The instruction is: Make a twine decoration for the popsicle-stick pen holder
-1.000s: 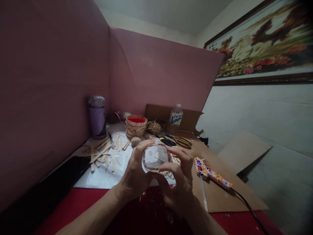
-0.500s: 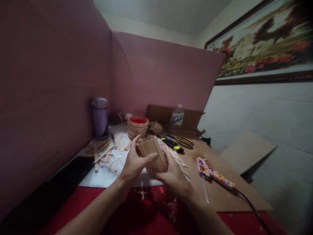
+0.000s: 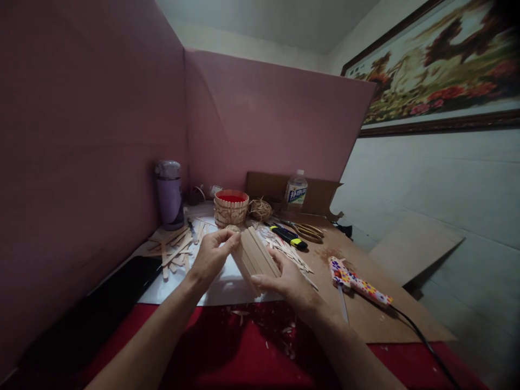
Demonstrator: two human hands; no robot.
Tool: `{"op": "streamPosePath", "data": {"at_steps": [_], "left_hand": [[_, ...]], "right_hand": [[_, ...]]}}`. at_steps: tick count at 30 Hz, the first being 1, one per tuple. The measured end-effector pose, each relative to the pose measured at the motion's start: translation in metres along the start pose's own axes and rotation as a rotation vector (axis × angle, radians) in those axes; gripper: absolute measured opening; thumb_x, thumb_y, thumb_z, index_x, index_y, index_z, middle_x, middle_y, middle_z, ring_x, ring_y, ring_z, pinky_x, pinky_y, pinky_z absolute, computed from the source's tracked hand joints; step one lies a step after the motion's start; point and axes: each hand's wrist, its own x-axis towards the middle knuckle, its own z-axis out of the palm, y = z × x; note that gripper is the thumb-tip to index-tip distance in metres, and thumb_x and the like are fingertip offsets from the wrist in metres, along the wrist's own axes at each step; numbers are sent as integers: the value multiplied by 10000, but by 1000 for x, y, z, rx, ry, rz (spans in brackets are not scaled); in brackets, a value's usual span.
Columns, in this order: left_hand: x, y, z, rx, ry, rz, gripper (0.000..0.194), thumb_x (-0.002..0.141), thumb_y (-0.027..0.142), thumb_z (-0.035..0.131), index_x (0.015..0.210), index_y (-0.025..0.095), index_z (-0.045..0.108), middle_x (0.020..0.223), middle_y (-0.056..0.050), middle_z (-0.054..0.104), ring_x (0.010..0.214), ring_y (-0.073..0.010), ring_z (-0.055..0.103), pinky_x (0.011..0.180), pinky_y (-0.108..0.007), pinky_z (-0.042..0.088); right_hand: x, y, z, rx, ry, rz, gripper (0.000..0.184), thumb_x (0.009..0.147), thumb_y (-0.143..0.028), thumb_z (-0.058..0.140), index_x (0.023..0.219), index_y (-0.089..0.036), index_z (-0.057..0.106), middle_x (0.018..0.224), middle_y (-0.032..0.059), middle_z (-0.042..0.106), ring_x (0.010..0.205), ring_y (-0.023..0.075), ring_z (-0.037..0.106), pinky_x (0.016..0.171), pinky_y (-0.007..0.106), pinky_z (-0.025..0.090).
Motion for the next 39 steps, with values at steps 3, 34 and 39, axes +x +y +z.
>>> {"op": "streamPosePath", "data": {"at_steps": [3,34,39], "left_hand": [[1,1,-3,-38,-91,-46,264,710,383,599,648,126,610,644,-17,565,636,-126,475,610,-238,371],[-5,10,3,348,-47,322,175,776,248,516,626,160,531,661,-10,515,696,-149,466,684,-298,396],[-18,26,7,551,-149,764,67,766,149,536,707,180,526,687,-4,556,821,-171,491,935,-454,329]], "right_hand": [[1,4,-2,-30,16,3,813,552,-391,755,1248,-163,405,1187,103,525,1070,250,509,910,385,403],[1,1,2,-7,-67,-207,685,588,-265,742,1203,-207,445,1136,62,551,1029,229,516,863,369,425],[-4,-10,5,-26,49,-344,711,583,-231,745,1204,-231,400,1108,46,550,959,206,539,793,335,464]]}}
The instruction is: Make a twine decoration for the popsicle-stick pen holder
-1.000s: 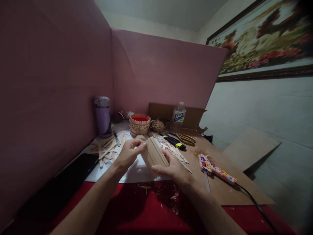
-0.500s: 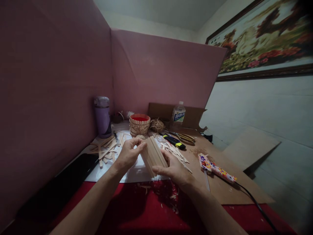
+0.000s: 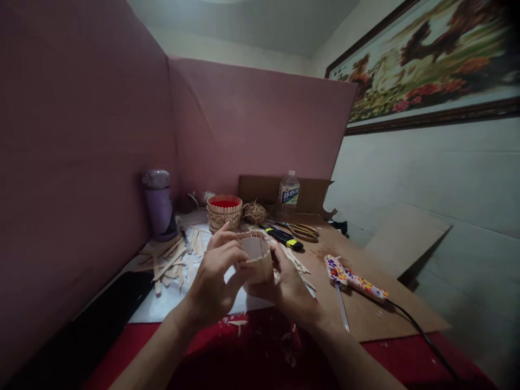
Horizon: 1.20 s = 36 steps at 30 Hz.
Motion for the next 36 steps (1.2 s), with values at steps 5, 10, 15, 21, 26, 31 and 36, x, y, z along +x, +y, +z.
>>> {"op": "streamPosePath", "data": {"at_steps": [5,10,15,21,26,31,36], "left_hand": [[-2,13,-3,164,87,169,110,724,107,579,790,194,563,924,-57,604,1066,-234,447,959,-486,333],[-4,22,-4,287,170,204,130,719,84,563,748,209,583,994,-44,603,1160,-251,387,991,-489,308],[-2,31,-5,325,205,247,157,707,67,574,670,219,595,896,-11,634,1123,-218,409,1013,-429,304],[0,34,-4,338,242,260,172,723,107,598,603,229,586,822,13,625,1067,-194,447,1009,-390,314],[0,34,-3,347,243,257,156,726,139,607,604,234,583,787,22,621,1031,-184,463,1017,-376,310],[-1,33,-4,360,253,259,163,718,113,602,615,239,591,765,25,623,1008,-180,484,1021,-384,312],[-8,29,-2,362,197,286,140,725,92,577,705,225,619,901,4,641,1146,-209,424,1029,-426,305]], "right_hand": [[-2,-4,-1,-72,128,-166,645,663,-241,702,1212,-250,365,1192,61,506,1056,217,515,906,371,425],[-6,-1,-3,-256,252,-362,545,739,-229,613,1222,-240,361,1235,91,457,1128,247,462,950,438,395],[-7,-3,-4,-334,319,-563,560,711,-240,639,1198,-237,363,1238,92,442,1191,274,404,997,511,340],[-7,-7,-4,-362,324,-601,584,695,-287,660,1195,-236,363,1247,97,438,1197,283,400,995,533,348],[-8,-6,-5,-378,324,-598,610,685,-300,671,1203,-218,360,1250,106,435,1207,283,390,1005,532,338],[-7,-6,-5,-374,324,-615,621,677,-322,679,1197,-214,358,1247,116,437,1200,284,400,985,529,359],[-6,-6,-4,-376,336,-624,589,697,-345,654,1191,-211,361,1249,124,437,1191,283,415,979,529,364]]}}
